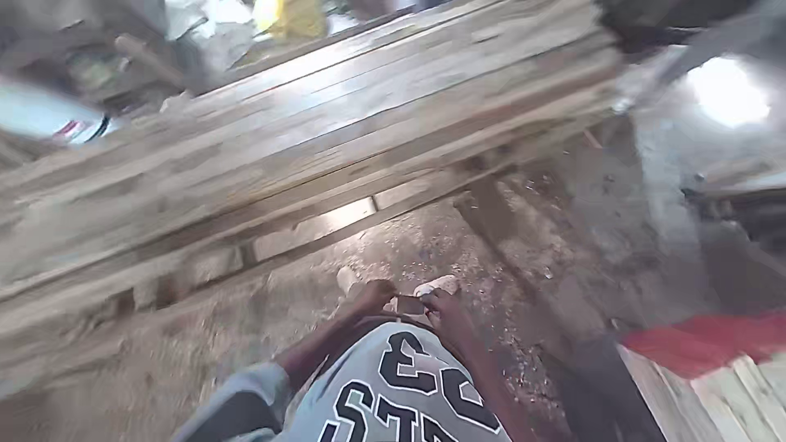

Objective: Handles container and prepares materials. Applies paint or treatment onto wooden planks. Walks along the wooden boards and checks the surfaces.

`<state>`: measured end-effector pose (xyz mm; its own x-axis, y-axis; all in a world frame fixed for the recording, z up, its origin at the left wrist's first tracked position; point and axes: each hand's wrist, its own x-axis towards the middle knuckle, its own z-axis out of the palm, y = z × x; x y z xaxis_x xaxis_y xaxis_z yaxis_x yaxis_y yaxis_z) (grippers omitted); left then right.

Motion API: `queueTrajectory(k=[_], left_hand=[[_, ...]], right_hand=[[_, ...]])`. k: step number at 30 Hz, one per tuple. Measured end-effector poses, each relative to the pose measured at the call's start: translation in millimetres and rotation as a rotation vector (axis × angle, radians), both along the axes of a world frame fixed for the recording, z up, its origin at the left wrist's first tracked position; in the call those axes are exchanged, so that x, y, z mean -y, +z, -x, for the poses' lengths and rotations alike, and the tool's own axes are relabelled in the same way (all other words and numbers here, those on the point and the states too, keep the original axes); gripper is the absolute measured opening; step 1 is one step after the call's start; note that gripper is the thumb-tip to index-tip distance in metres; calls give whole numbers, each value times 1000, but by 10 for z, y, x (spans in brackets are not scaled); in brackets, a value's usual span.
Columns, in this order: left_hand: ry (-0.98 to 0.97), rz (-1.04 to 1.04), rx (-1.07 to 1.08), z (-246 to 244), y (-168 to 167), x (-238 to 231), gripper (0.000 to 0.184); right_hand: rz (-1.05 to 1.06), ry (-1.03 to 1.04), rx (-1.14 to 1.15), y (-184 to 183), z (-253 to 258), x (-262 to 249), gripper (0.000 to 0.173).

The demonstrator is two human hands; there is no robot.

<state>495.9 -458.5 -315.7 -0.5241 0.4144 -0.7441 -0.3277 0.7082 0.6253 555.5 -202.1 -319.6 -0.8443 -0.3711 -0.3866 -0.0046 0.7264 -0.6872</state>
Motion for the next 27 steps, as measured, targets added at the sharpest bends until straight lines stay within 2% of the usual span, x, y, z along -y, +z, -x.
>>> queueTrajectory(k=[3,6,10,13,17,20,21,23,25,27], left_hand=[[-104,-32,24,129,-11,-1120,27],[-323,-58,-36,405,43,-2159,32],[-378,-80,-211,1096,383,-3325,33],[-344,-134,-275,1726,527,-3966,31],[-332,-212,-330,2809,900,-4884,32],[-175,-212,-251,3689,1629,-5715,32],[-143,-281,-292,4076,1705,-5975,32],[-80,-386,-435,4839,1609,-6476,35],[16,-439,-513,5447,1791,-6909,54],[221,-529,-405,5794,1942,-7108,73]], right_hand=[[-148,-103,197,264,-46,-1155,31],[-229,-426,330,547,-219,-2160,30],[-69,-961,94,626,-372,-3122,33],[59,-1179,-42,557,-296,-3597,32],[62,-1191,-116,606,132,-4090,29],[36,-1130,-79,771,509,-4397,29],[43,-1139,-90,825,631,-4508,30],[85,-1188,-97,893,824,-4718,27],[162,-1215,-89,976,1104,-4932,24],[200,-1182,-61,986,1343,-5080,21]])
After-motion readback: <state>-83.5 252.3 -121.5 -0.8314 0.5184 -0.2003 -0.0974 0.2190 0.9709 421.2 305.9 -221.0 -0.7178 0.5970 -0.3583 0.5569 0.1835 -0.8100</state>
